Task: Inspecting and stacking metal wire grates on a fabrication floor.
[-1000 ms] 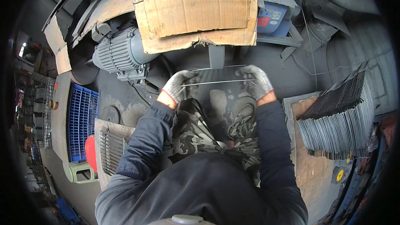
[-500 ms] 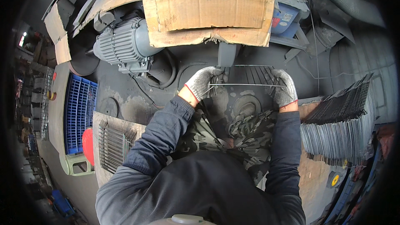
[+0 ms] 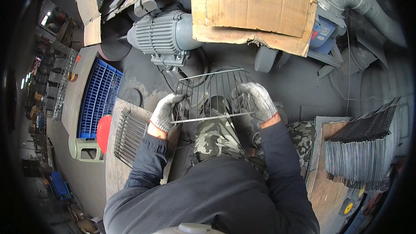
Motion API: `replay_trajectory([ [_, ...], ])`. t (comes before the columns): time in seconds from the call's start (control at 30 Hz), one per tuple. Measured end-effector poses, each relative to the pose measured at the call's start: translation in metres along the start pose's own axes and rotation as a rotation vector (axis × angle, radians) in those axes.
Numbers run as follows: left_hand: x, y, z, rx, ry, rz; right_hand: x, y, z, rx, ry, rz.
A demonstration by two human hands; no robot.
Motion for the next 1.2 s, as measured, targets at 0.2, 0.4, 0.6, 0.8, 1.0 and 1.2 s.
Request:
replay_trajectory([
  [0.2,-0.015,0.017,-0.031,-0.038,-0.114,-0.050,0.004,0.058,-0.010,-0.120,-0.084,0.148],
  [0.4,-0.066,0.005,-0.039,-0.106,-0.279,-0.049,0.048,0.117,-0.020,0.425,0.584,0.580],
  [0.6,-0.152,0.024,-0.002,-0.504,-1.313,-0.313,-0.028,0.161,-0.093,1.020,1.269,0.587],
  [0.8,-0.210,0.035,0.013,-1.188,-1.655,-0.431,-0.007,0.165,-0.091,0.592,0.979,0.234],
  [1.0,-0.173,0.038,-0.006,-1.276,-1.122,0.440,0.035,0.172,-0.062,0.848,0.009,0.640],
  [1.2,-0.151,-0.011,-0.061,-0.482,-0.336,0.104,0.038,0.144,0.004,0.426,-0.757,0.447],
])
Point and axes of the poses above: each hand's wrist, its own y-axis away from the middle knuckle, its own x-axis out of the back of the hand, z = x × y, the point moved 4 cm from there along -y, towards the middle knuckle, and after that the axes turned 11 degrees about -y, right-handed, at the moved point
